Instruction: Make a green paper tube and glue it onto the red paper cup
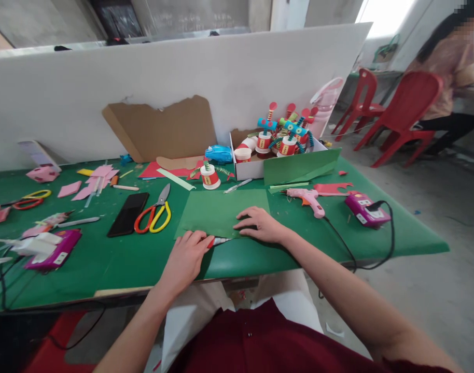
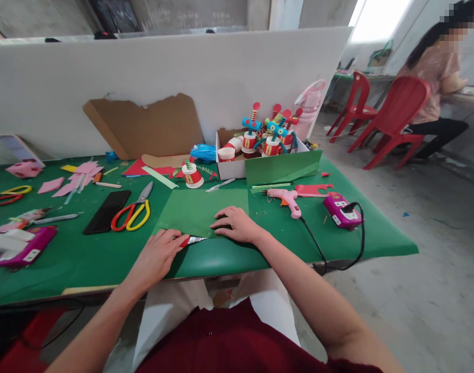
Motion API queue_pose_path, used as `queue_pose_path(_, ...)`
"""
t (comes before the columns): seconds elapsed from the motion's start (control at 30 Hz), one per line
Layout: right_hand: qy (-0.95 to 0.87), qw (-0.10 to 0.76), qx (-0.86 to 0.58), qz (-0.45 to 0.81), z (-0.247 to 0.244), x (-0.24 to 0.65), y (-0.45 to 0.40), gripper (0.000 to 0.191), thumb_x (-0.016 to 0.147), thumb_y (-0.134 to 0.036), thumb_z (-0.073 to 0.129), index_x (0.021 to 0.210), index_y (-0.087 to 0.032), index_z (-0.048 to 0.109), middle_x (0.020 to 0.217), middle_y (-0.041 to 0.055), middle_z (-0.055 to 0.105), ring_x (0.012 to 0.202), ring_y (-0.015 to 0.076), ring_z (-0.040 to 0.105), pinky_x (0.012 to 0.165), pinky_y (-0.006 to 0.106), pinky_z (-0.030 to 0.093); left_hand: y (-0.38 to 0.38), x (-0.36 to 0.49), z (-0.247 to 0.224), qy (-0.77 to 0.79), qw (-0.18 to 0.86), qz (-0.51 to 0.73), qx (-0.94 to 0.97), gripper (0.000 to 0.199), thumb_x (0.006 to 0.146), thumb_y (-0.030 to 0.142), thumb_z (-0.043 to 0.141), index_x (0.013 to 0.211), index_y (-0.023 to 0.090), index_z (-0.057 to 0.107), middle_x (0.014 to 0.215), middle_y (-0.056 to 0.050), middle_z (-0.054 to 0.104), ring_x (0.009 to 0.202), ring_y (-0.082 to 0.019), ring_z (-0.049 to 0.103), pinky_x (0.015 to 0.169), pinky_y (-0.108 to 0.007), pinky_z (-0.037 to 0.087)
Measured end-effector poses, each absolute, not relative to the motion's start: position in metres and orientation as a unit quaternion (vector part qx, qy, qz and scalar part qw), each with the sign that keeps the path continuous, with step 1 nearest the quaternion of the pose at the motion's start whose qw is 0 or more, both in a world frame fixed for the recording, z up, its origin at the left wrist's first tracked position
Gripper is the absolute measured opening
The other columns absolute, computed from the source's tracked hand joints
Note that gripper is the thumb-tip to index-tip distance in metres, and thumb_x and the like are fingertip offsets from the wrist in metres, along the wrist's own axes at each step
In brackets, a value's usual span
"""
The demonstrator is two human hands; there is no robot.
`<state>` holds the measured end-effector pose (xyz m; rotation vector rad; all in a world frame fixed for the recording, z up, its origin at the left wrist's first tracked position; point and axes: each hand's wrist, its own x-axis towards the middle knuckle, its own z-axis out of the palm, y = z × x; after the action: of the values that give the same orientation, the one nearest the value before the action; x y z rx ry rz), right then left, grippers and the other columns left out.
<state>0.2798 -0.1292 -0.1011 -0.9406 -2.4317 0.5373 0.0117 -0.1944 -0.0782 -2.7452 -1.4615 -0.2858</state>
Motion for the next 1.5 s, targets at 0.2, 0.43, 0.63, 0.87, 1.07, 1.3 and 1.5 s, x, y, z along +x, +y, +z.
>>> queue_pose_path(0.2, -0.872, 0.261, -0.365, 0.196, -0.096, 0.275, -0.141, 0.021, 0.075, -0.03, 0.077, 0.094, -0.021, 0.073, 0.101, 0.008, 0.068, 0.099, 0.0224, 0.058, 0.091, 0.038, 0.043, -0.196, 0.015, -0.078, -0.478, 0.004, -0.09, -0.874, 0.034, 0.095, 0.019, 0.034, 0.116, 0.021, 0.06, 0.106, -0.009, 0.059, 0.091, -0.021, 0.049, 0.076, -0.034, 0.04)
queue_pose_path(0.43, -0.861, 0.278, -0.351, 0.24, -0.096, 0.271, -0.141, 0.007, 0.076, -0.023, 0.075, 0.081, -0.019, 0.072, 0.084, 0.0038, 0.07, 0.084, 0.0174, 0.061, 0.084, 0.032, 0.045, -0.197, 0.02, -0.074, -0.493, -0.004, -0.079, -0.866, 0.034, 0.095, 0.018, 0.035, 0.117, 0.022, 0.06, 0.107, -0.008, 0.059, 0.09, -0.022, 0.049, 0.074, -0.034, 0.039)
queue_pose_path(0.63, -0.862, 0.289, -0.335, 0.249, -0.097, 0.271, -0.14, 0.003, 0.079, -0.021, 0.073, 0.081, -0.019, 0.074, 0.078, 0.0033, 0.071, 0.079, 0.0159, 0.062, 0.081, 0.03, 0.044, -0.196, 0.023, -0.073, -0.49, -0.018, -0.061, -0.87, 0.035, 0.096, 0.018, 0.034, 0.12, 0.02, 0.059, 0.108, -0.008, 0.059, 0.092, -0.022, 0.049, 0.075, -0.035, 0.038)
queue_pose_path(0.87, -0.857, 0.288, -0.353, 0.241, -0.097, 0.269, -0.14, 0.003, 0.081, -0.021, 0.07, 0.079, -0.019, 0.072, 0.076, 0.0027, 0.071, 0.076, 0.0155, 0.061, 0.079, 0.03, 0.044, -0.194, 0.031, -0.072, -0.487, -0.026, -0.046, -0.872, 0.037, 0.095, 0.017, 0.034, 0.123, 0.019, 0.057, 0.109, -0.009, 0.059, 0.094, -0.023, 0.048, 0.075, -0.036, 0.039)
queue_pose_path(1.07, -0.856, 0.272, -0.372, 0.235, -0.097, 0.266, -0.14, 0.004, 0.081, -0.021, 0.07, 0.078, -0.018, 0.069, 0.076, 0.0022, 0.07, 0.076, 0.0161, 0.06, 0.078, 0.03, 0.043, -0.194, 0.033, -0.07, -0.487, -0.033, -0.041, -0.872, 0.037, 0.095, 0.016, 0.032, 0.121, 0.019, 0.059, 0.108, -0.01, 0.059, 0.093, -0.023, 0.048, 0.075, -0.036, 0.039)
queue_pose_path(1.3, -0.854, 0.262, -0.388, 0.228, -0.097, 0.265, -0.141, 0.005, 0.081, -0.018, 0.068, 0.076, -0.019, 0.068, 0.075, 0.0018, 0.07, 0.078, 0.0165, 0.059, 0.079, 0.03, 0.042, -0.196, 0.032, -0.069, -0.482, -0.033, -0.06, -0.874, 0.037, 0.094, 0.017, 0.031, 0.116, 0.021, 0.061, 0.104, -0.009, 0.058, 0.089, -0.022, 0.047, 0.073, -0.035, 0.039)
queue_pose_path(1.5, -0.842, 0.271, -0.404, 0.234, -0.096, 0.264, -0.142, 0.007, 0.078, -0.014, 0.071, 0.073, -0.018, 0.067, 0.071, 0.0005, 0.068, 0.074, 0.0155, 0.057, 0.076, 0.028, 0.041, -0.196, 0.032, -0.07, -0.485, -0.032, -0.051, -0.873, 0.038, 0.093, 0.015, 0.032, 0.117, 0.019, 0.061, 0.105, -0.01, 0.059, 0.09, -0.023, 0.048, 0.072, -0.036, 0.039)
